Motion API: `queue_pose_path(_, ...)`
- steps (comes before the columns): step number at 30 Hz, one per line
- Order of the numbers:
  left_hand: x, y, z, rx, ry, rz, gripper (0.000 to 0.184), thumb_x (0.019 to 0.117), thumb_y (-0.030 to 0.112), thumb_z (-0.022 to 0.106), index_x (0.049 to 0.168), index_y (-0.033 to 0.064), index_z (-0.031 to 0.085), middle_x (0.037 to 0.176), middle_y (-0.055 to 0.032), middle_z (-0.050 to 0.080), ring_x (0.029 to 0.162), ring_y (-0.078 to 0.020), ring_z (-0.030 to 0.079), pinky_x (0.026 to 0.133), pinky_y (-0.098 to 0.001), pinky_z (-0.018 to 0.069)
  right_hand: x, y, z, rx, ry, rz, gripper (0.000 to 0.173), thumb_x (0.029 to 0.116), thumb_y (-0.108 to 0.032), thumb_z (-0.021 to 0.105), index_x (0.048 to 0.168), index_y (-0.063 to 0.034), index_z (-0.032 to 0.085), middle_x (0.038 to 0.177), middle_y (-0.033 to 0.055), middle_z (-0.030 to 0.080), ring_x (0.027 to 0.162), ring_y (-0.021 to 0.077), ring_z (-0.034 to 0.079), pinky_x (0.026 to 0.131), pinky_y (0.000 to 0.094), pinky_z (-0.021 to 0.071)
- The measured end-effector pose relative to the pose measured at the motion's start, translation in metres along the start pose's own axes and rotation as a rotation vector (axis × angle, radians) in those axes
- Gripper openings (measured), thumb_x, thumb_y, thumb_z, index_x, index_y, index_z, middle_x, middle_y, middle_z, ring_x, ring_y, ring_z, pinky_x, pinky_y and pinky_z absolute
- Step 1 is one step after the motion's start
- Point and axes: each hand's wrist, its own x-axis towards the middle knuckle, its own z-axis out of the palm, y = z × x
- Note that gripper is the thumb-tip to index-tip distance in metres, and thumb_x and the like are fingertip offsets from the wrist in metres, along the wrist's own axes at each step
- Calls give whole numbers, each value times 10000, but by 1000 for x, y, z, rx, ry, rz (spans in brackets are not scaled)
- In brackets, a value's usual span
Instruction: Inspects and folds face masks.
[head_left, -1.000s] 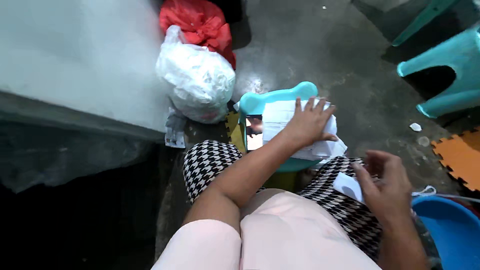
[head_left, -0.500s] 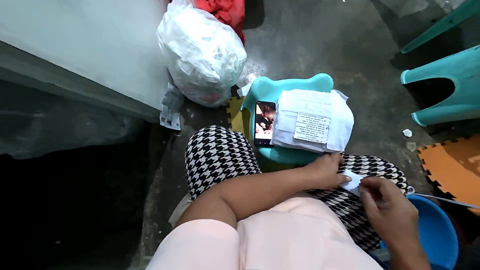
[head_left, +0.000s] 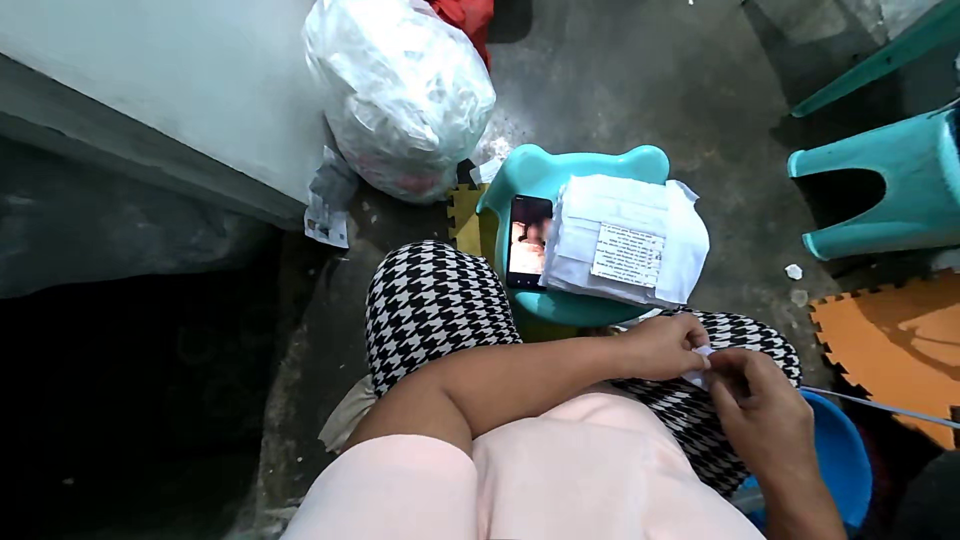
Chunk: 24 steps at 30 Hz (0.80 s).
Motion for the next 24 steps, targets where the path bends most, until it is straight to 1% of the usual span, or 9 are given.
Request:
queue_pose_path(3, -3, 2, 0, -42, -11, 0, 363, 955, 40, 678, 1281, -49, 543, 1027, -186, 632, 841, -215, 605, 766, -369, 520, 0, -1, 1, -6, 4, 8, 209, 871, -81, 582, 1020, 36, 670, 896, 171, 673, 779, 297, 660, 690, 446, 560)
queue_pose_path(7, -3, 2, 1, -50, -16, 23, 396, 940, 20, 685, 1301, -17, 524, 946, -150, 625, 739, -179, 566, 670, -337, 496, 0, 1, 2, 6, 13, 15, 240, 866, -92, 566, 1044, 48, 647, 867, 163, 662, 736, 264, 647, 653, 413, 556)
queue_pose_path(10, -2, 1, 2, -6, 0, 78, 394, 943, 19, 677, 1311, -20, 540, 942, -176, 636, 754, -215, 583, 714, -382, 511, 0, 2, 2, 21, 3, 21, 269, 869, -95, 557, 1073, 68, 622, 869, 171, 655, 732, 269, 645, 645, 421, 557)
queue_pose_path(15, -3, 2, 1, 92, -16, 91, 314, 989, 24, 601, 1300, -9, 582, 977, -207, 657, 844, -289, 627, 802, -461, 522, -2, 4, 4, 10, 21, 9, 270, 889, -128, 538, 1063, 66, 613, 852, 162, 645, 705, 248, 629, 619, 395, 543)
queue_pose_path(17, -2, 1, 1, 124, -15, 98, 292, 995, 29, 592, 1283, -15, 606, 1035, -220, 670, 921, -309, 647, 858, -478, 522, -2, 5, 4, 8, 25, 1, 267, 900, -134, 537, 1061, 66, 612, 848, 165, 642, 701, 246, 626, 616, 388, 542)
queue_pose_path(18, -2, 0, 1, 135, -9, 107, 291, 993, 31, 593, 1280, -19, 613, 1081, -228, 672, 981, -319, 652, 898, -486, 518, -2, 5, 4, 10, 29, -1, 264, 903, -132, 534, 1057, 68, 610, 846, 169, 640, 698, 245, 623, 614, 383, 539)
queue_pose_path(20, -2, 1, 0, 157, -5, 107, 304, 992, 49, 603, 1286, -28, 619, 1186, -247, 651, 1123, -343, 627, 988, -489, 489, -2, 5, 5, 14, 40, -1, 259, 899, -134, 533, 1045, 68, 605, 844, 166, 637, 695, 237, 617, 610, 368, 534)
queue_pose_path(21, -2, 1, 0, 169, -4, 98, 306, 994, 64, 609, 1284, -34, 621, 1209, -254, 634, 1157, -352, 607, 1006, -486, 476, -3, 5, 5, 19, 43, 1, 258, 896, -128, 534, 1043, 71, 603, 848, 173, 638, 696, 240, 617, 613, 367, 535)
queue_pose_path(24, -2, 0, 0, 179, 11, 78, 305, 1028, 152, 591, 1235, -68, 630, 1202, -261, 622, 1173, -354, 588, 1017, -471, 464, -3, 6, 5, 31, 59, -10, 253, 903, -125, 532, 1044, 73, 603, 852, 179, 646, 702, 234, 623, 622, 357, 540)
